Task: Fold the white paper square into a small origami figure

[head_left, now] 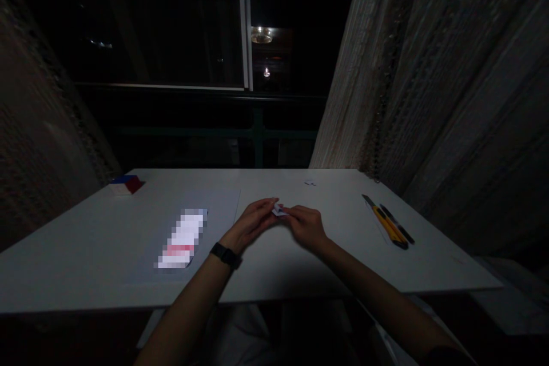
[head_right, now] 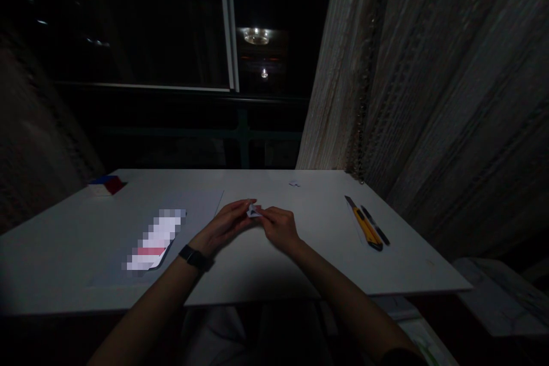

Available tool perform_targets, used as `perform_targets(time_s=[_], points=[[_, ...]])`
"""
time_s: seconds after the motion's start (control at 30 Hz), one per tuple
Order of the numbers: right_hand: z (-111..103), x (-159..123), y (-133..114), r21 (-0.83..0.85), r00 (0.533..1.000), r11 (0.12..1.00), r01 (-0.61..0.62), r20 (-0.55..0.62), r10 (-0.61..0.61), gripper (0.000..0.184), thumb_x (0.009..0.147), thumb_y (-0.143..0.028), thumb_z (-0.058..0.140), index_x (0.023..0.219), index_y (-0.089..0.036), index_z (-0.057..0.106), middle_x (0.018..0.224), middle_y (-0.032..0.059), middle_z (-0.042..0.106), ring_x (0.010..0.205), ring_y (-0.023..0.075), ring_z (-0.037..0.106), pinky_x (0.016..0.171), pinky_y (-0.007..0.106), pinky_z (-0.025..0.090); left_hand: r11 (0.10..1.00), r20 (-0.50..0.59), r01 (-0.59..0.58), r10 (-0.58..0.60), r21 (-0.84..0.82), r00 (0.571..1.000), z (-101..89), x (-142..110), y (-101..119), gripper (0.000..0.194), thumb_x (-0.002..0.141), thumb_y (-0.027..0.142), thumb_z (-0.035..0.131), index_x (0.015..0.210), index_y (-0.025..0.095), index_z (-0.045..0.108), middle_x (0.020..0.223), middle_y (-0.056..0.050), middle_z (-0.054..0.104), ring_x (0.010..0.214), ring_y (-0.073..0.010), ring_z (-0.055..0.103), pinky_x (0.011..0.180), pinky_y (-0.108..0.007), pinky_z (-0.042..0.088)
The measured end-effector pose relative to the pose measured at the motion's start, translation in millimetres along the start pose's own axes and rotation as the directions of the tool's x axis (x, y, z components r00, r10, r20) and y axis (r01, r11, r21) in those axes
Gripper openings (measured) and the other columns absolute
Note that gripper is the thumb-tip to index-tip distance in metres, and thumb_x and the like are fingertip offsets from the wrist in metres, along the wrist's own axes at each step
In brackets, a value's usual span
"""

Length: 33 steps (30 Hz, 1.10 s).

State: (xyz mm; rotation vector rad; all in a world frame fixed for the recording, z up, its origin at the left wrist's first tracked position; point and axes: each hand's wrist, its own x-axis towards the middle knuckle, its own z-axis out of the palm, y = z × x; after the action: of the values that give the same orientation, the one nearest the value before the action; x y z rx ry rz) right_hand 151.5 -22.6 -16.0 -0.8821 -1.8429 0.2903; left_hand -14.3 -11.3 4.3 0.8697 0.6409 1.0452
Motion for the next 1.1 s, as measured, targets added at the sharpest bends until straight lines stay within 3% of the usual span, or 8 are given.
perform_targets(time_s=[0.2,0.43,0.67,1.1], points=[[0.7,1.6,-3.0,-0.035,0.999,0.999,0.033,-0.035,-0.034,0.018,0.079,-0.024,0.056,0.088,-0.021,0.072,0.075,0.0063,0.07,0.065,0.0158,0.062,0.065,0.027,0.048,0.997,-0.021,-0.015,0.016,0.073,1.0,1.7,0.9,-4.4,0.036,0.071,0.026,0.068,0.102,0.012,0.059,0.087,-0.008,0.063,0.076,-0.0136,0.062,0.074,-0.027,0.051],[1.1,2.0,1.5,-0.052,0.987,0.991,0.127,-0.095,-0.131,0.017,0.08,-0.022,0.056,0.085,-0.017,0.071,0.069,0.0052,0.068,0.06,0.0129,0.06,0.06,0.023,0.048,0.987,0.025,-0.065,0.061,0.148,0.998,-6.5,7.4,-9.7,0.034,0.069,0.031,0.07,0.095,0.01,0.062,0.093,-0.011,0.063,0.085,-0.0168,0.06,0.079,-0.03,0.048],[-1.4,1.6,5.4,-0.137,0.975,0.969,0.207,-0.05,-0.216,0.021,0.084,-0.022,0.05,0.09,-0.018,0.069,0.07,0.0041,0.067,0.06,0.012,0.06,0.06,0.023,0.048,0.981,0.083,-0.085,0.071,0.172,0.994,-9.1,8.7,-10.4,0.031,0.07,0.034,0.069,0.088,0.009,0.064,0.089,-0.01,0.064,0.084,-0.0159,0.059,0.081,-0.029,0.045],[-1.6,0.2,9.8,-0.243,0.95,0.921,0.303,0.006,-0.311,0.021,0.086,-0.023,0.048,0.09,-0.016,0.068,0.071,0.006,0.067,0.061,0.0133,0.06,0.06,0.024,0.048,0.97,0.049,-0.101,0.092,0.22,0.995,-7.0,9.8,-12.0,0.033,0.068,0.037,0.07,0.084,0.008,0.065,0.084,-0.008,0.065,0.079,-0.0143,0.06,0.08,-0.029,0.045]])
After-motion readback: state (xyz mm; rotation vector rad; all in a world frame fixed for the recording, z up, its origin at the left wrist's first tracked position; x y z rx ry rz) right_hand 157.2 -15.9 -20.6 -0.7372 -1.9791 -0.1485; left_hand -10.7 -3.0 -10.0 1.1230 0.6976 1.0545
